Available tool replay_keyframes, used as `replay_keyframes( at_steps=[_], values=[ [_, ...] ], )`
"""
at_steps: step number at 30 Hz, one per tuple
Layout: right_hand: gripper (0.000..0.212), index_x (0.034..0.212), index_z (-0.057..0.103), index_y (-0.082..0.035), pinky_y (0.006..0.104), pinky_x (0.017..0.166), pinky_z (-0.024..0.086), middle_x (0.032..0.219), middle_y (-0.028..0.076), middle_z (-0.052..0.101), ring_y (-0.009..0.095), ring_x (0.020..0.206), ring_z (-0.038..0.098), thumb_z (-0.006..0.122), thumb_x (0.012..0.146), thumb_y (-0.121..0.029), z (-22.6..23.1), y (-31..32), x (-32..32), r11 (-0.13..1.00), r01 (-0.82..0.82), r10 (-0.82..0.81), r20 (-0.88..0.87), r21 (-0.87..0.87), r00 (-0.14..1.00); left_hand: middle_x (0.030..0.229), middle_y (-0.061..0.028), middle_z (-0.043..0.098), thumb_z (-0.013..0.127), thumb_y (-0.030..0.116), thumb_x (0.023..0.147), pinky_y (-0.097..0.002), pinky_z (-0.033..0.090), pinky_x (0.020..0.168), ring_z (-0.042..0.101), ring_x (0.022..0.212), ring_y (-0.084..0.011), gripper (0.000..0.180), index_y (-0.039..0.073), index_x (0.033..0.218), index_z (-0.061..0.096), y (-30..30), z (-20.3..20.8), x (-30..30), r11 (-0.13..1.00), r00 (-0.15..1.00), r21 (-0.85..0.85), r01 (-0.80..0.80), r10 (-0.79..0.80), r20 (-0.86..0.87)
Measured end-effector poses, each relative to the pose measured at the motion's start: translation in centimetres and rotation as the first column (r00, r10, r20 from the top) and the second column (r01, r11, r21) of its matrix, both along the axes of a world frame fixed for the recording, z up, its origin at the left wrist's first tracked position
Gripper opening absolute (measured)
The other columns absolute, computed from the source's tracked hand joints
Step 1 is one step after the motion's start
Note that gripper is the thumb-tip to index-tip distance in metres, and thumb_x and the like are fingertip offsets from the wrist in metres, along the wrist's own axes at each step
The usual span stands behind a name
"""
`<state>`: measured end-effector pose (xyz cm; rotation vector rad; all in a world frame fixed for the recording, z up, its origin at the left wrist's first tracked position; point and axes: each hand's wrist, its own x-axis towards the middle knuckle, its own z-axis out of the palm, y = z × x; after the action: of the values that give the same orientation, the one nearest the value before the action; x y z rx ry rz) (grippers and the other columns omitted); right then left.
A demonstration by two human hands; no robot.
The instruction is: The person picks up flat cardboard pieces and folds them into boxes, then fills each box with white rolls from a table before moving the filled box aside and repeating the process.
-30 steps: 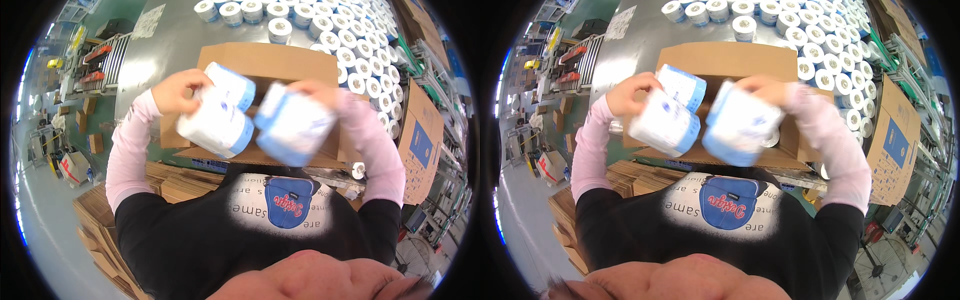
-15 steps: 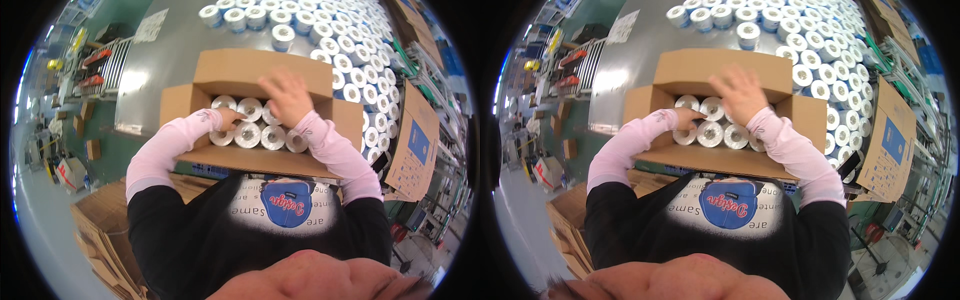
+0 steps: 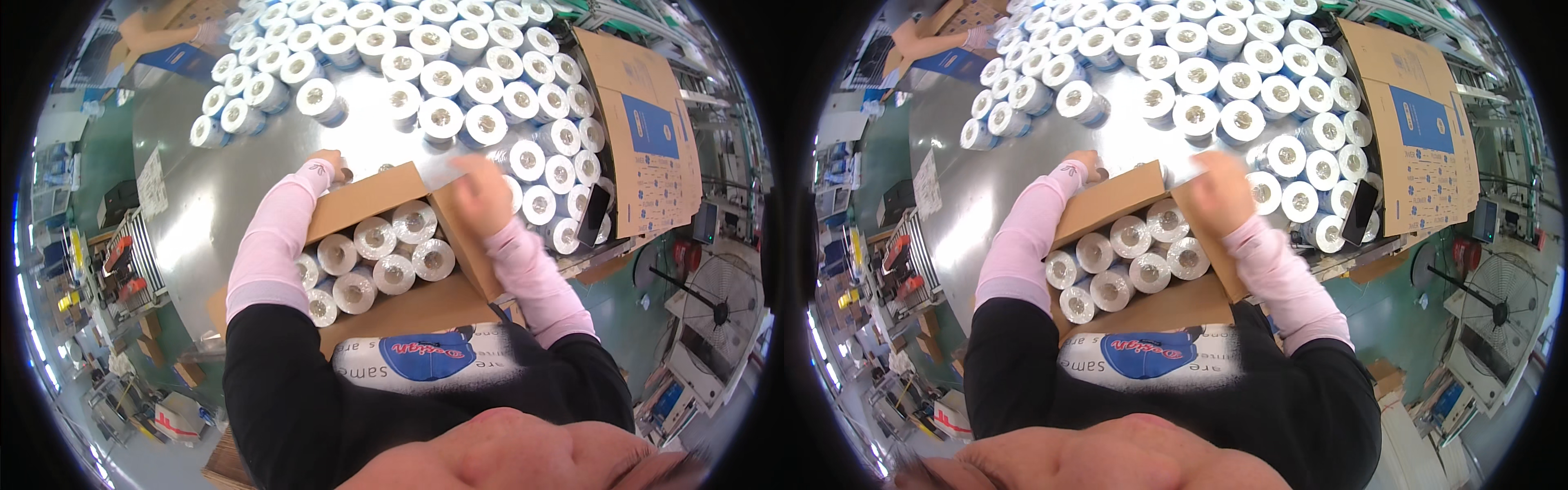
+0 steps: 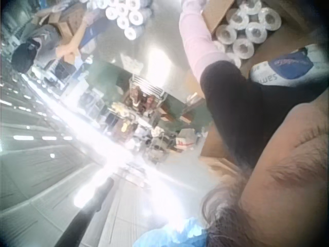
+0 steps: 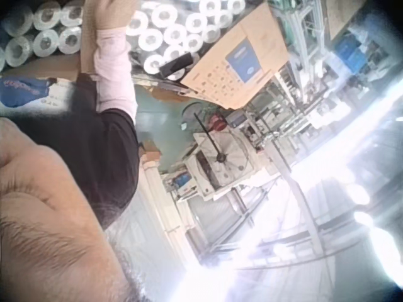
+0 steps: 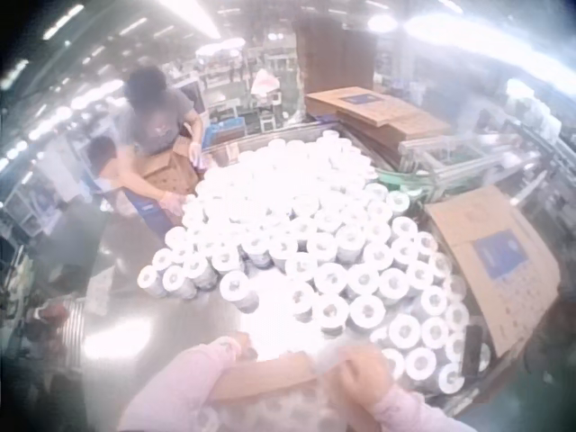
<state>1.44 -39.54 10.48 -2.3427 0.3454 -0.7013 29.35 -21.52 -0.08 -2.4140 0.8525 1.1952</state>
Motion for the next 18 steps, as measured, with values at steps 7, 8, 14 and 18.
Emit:
replay_keyframes(
  at_steps=[7,8,14,18],
  values=[
    [0.062,0.13,0.055,-0.017,0.0542,0.105,0.032,0.133,0.019,0.043,0.038,0.129,0.036,0.072,0.071,-0.024,-9.8,-11.2,-7.3,0.961,-0.072,-0.195,-0.837,-0.268,0.512,0.148,-0.0117,0.034,0.07,0.02,0.075,-0.0523,0.029,0.109,0.025,0.139,-0.034,0.033,0.025,0.107,0.07,-2.5,0.3,4.2,0.944,0.86,-0.298,0.139,0.034,0.51],
    [0.06,0.128,0.056,-0.017,0.0535,0.104,0.033,0.131,0.019,0.043,0.037,0.129,0.036,0.072,0.07,-0.023,-11.4,-10.8,-7.1,0.942,-0.069,-0.242,-0.805,-0.329,0.542,0.147,-0.0118,0.035,0.071,0.019,0.074,-0.0499,0.029,0.11,0.03,0.138,-0.034,0.035,0.025,0.108,0.07,-2.7,0.0,5.2,0.966,0.884,-0.25,0.057,0.068,0.463],
    [0.033,0.099,0.067,-0.015,0.0472,0.092,0.035,0.106,0.015,0.05,0.035,0.11,0.044,0.069,0.067,-0.021,-15.5,-11.5,-4.8,0.881,0.121,-0.428,-0.661,-0.458,0.616,0.122,-0.0107,0.055,0.068,0.031,0.075,-0.0403,0.039,0.102,0.047,0.12,-0.0297,0.038,0.027,0.113,0.069,-3.0,0.0,5.4,0.972,0.866,-0.168,0.165,-0.061,0.496],
    [0.024,0.096,0.068,-0.012,0.0426,0.084,0.046,0.101,0.018,0.059,0.034,0.094,0.058,0.066,0.073,-0.019,-11.7,-13.3,-2.5,0.969,0.072,-0.231,-0.755,-0.237,0.614,0.1,-0.0124,0.066,0.067,0.039,0.074,-0.0335,0.048,0.085,0.062,0.092,-0.0275,0.044,0.012,0.109,0.069,4.9,2.4,7.3,0.643,0.828,-0.629,-0.437,0.56,-0.003]
  ],
)
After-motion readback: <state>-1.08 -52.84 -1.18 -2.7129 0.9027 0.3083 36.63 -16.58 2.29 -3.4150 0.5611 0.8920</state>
